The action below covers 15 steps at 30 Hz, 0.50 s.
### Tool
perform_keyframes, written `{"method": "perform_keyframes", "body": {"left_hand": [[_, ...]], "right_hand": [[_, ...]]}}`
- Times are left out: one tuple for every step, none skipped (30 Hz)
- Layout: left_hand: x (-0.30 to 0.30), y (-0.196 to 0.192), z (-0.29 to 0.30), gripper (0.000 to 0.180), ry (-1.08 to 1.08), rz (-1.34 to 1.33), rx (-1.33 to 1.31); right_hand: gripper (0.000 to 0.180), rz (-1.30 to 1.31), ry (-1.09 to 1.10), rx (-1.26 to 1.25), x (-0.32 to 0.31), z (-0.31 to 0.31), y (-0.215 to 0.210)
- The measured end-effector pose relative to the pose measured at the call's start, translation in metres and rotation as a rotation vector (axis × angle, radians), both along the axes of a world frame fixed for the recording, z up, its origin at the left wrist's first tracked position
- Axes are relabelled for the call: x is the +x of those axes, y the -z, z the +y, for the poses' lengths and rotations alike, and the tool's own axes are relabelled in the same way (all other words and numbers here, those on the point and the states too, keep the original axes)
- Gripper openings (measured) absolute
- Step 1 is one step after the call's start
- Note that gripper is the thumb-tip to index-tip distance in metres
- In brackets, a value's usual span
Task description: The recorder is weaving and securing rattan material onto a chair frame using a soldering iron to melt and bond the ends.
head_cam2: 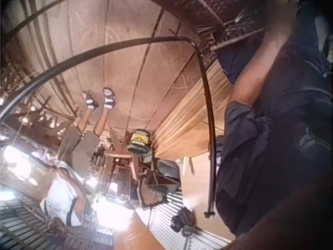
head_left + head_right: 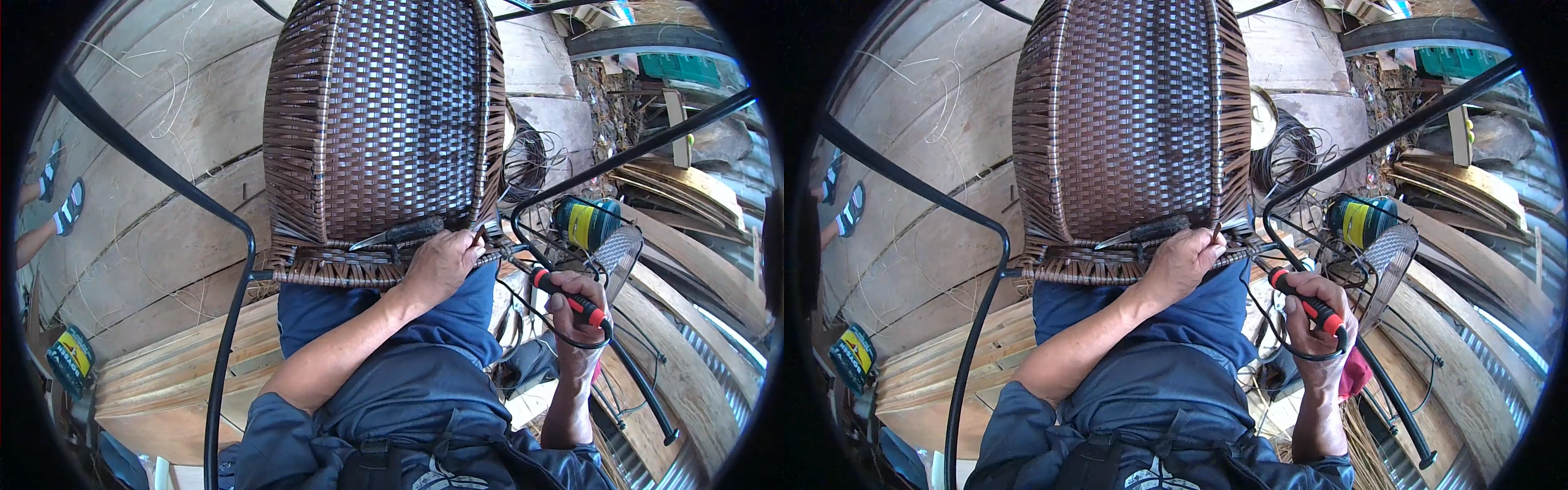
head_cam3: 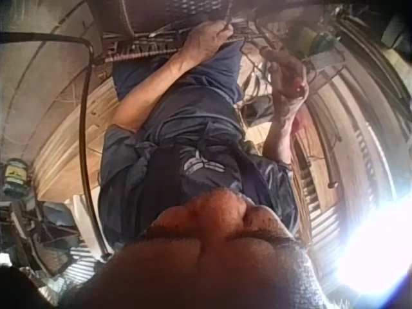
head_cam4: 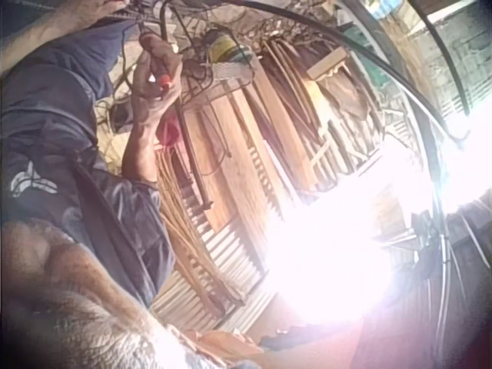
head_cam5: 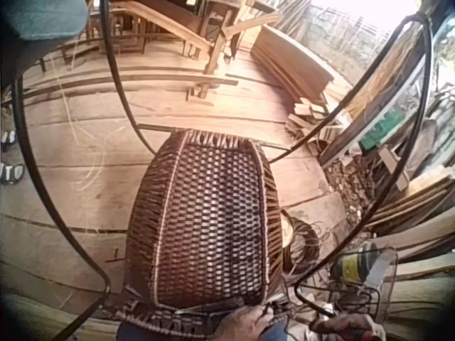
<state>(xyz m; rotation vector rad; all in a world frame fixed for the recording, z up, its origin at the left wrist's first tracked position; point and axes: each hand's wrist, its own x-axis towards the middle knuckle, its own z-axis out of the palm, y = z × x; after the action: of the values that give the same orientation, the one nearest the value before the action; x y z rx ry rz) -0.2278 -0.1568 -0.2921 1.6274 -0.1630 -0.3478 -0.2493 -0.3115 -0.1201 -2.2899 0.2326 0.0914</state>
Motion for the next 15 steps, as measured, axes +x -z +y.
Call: {"method": "perform_keyframes", "body": {"left_hand": [[0.0001, 0.0005, 0.0, 0.018, -0.001, 0.003, -0.001], [0.0002, 0.001, -0.0002, 0.017, -0.002, 0.01, -0.01], [0.0002, 0.0014, -0.0003, 0.017, -0.003, 0.016, -0.019], [0.0002, 0.0014, -0.0003, 0.017, -0.004, 0.019, -0.02], [0.0002, 0.0015, -0.0003, 0.018, 0.0, 0.022, -0.018], [0.0001, 0.0014, -0.0003, 0.018, 0.005, 0.026, -0.016], [0.0004, 0.0011, -0.0004, 0.018, 0.003, 0.027, -0.016], [0.0006, 0.0006, -0.0004, 0.018, -0.002, 0.026, -0.012], [0.0007, 0.0005, -0.0006, 0.019, -0.007, 0.025, -0.007], [0.0006, 0.0006, -0.0003, 0.019, -0.009, 0.027, -0.007], [0.0004, 0.0009, -0.0002, 0.019, -0.009, 0.028, -0.007], [0.0003, 0.0012, 0.0, 0.019, -0.009, 0.03, -0.007], [0.0005, 0.0011, -0.0001, 0.019, -0.011, 0.031, -0.007], [0.0007, 0.001, -0.0002, 0.019, -0.009, 0.031, -0.011], [0.0009, 0.001, -0.0004, 0.02, -0.008, 0.031, -0.014]], "right_hand": [[0.019, 0.003, -0.001, -0.001, -0.0006, 0.0005, 0.0003], [0.019, 0.008, 0.018, -0.009, -0.0015, 0.0015, 0.0007], [0.02, 0.013, 0.036, -0.016, -0.002, 0.002, 0.0009], [0.02, 0.015, 0.035, -0.016, -0.0018, 0.002, 0.001], [0.02, -0.008, 0.011, -0.036, -0.0012, 0.0018, 0.0011], [0.02, -0.032, -0.012, -0.055, -0.001, 0.0016, 0.0012], [0.02, -0.031, -0.014, -0.055, -0.0013, 0.001, 0.0018], [0.02, -0.024, 0.003, -0.041, -0.0019, 0.0003, 0.0029], [0.02, -0.016, 0.02, -0.028, -0.0024, -0.0004, 0.0039], [0.02, -0.015, 0.017, -0.027, -0.0022, -0.0008, 0.0048], [0.02, -0.017, 0.003, -0.03, -0.0018, -0.0012, 0.0057], [0.02, -0.019, -0.011, -0.033, -0.0016, -0.0012, 0.0064], [0.02, -0.018, -0.012, -0.033, -0.0017, -0.0008, 0.0063], [0.02, -0.011, 0.003, -0.029, -0.0019, -0.0002, 0.0061], [0.02, -0.005, 0.019, -0.025, -0.002, 0.0005, 0.006]]}}
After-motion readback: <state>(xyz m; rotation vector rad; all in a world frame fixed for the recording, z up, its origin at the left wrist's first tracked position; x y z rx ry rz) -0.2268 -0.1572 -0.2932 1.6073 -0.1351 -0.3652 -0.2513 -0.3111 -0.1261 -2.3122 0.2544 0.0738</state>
